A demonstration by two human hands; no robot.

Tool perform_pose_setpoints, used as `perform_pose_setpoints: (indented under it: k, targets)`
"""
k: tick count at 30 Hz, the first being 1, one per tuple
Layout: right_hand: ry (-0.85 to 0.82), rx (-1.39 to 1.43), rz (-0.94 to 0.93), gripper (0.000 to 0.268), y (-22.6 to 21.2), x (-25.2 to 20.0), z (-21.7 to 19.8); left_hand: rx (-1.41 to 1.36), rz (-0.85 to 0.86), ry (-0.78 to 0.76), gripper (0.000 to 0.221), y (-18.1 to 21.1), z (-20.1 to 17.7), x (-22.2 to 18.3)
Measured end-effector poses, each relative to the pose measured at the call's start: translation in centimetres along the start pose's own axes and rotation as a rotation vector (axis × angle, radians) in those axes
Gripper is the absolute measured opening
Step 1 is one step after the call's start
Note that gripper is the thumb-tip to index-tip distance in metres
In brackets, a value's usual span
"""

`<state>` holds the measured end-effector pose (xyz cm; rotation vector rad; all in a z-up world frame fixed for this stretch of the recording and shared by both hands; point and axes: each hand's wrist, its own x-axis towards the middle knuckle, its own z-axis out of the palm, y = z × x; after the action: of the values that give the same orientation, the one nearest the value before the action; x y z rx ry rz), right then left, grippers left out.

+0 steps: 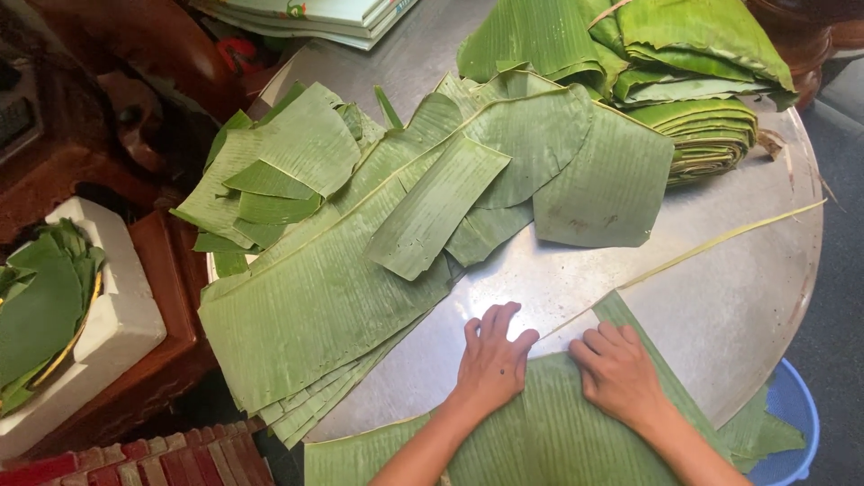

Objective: A person is seen tearing large banana leaves into smaller, uniform rectangular strips and stacking them neatly on a large metal table.

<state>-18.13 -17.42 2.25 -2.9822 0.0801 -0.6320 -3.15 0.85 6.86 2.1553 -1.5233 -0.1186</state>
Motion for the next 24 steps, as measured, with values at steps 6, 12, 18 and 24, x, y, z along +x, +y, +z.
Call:
perform_pose_setpoints:
  k: [6,12,18,24]
  targets:
    - [0.001,0.036,-0.055,0.013,1.3,0.3,0.2,-0.093,0.151,0.065,0.041,-1.7,0.2,-0.6]
    - [-0.012,0.12,-0.217,0.008,3.2,2.0,-0.3,-0.085,0.237,0.041,0.034,-2.2,0.2,-0.5]
    - [0.0,0.098,-0.173,0.01,3.6,1.9,0.0,0.029,-0.002,0.202,0.054,-2.6,2.1,-1.1]
    - [0.039,0.11,-0.151,0.013,3.7,2.2,-0.2,0.122,-0.096,0.24,0.051,-3.0,3.2,-1.5]
